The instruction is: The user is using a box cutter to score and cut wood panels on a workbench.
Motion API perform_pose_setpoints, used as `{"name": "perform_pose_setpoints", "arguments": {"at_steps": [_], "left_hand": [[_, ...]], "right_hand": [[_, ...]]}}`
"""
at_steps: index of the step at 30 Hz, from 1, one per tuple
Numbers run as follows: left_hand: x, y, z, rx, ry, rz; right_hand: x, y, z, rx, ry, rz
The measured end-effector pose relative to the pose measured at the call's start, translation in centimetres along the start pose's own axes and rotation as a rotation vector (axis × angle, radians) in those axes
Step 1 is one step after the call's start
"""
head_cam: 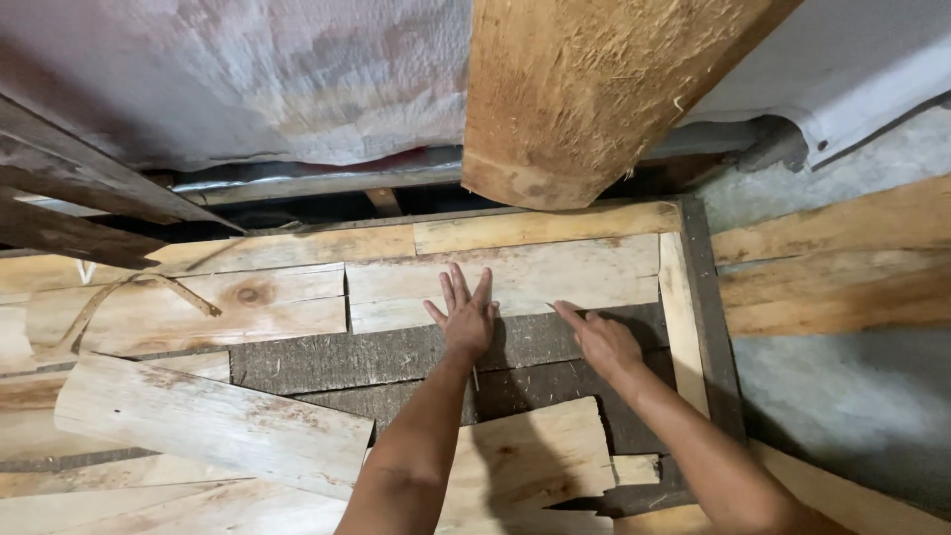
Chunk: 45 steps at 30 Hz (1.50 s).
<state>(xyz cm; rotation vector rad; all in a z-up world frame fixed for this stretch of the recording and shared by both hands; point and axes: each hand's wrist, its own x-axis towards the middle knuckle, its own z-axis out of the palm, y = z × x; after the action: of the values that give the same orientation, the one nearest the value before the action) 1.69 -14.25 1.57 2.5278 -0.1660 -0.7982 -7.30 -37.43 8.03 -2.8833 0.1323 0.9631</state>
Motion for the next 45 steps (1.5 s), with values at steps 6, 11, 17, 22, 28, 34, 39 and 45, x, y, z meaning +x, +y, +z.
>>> {"name": "perform_pose_setpoints", "arguments": {"at_steps": [6,11,17,22,28,34,39,45], "left_hand": [[-0.2,0.0,-0.1,0.020,0.009,-0.001],[-0.4,-0.1,0.1,0.012,-0.001,0.008],[0.1,-0.3,0.5,0.013,0.034,0.018],[-0.4,0.2,-0.6,0.024,0.074,0.004],[-0.6,-0.8,-0.9,0.043,0.079,0.029],[-0.5,-1.5,-0.5,0.173,0.169,0.126],[-2.6,-2.3,-1.3,0.155,0.184,0.147],[-8.3,-7.1,0.5,0.015,0.420,0.250]], "right_hand": [[0.4,2.1,4.9,0.045,0.244,-0.077],[-2.9,1.8,3.9,0.237,0.265,0.122],[-0.7,-1.1,5.1,0.405,0.506,0.066],[1.0,-4.3,3.0,0.480,0.569,-0.080],[1.3,-4.8,2.6,0.415,0.539,-0.045],[-0.5,-5.6,3.7,0.444,0.681,-0.078],[-2.6,-7.0,6.7,0.504,0.781,-0.117],[-6.1,-10.4,10.5,0.652,0.646,-0.001]]}}
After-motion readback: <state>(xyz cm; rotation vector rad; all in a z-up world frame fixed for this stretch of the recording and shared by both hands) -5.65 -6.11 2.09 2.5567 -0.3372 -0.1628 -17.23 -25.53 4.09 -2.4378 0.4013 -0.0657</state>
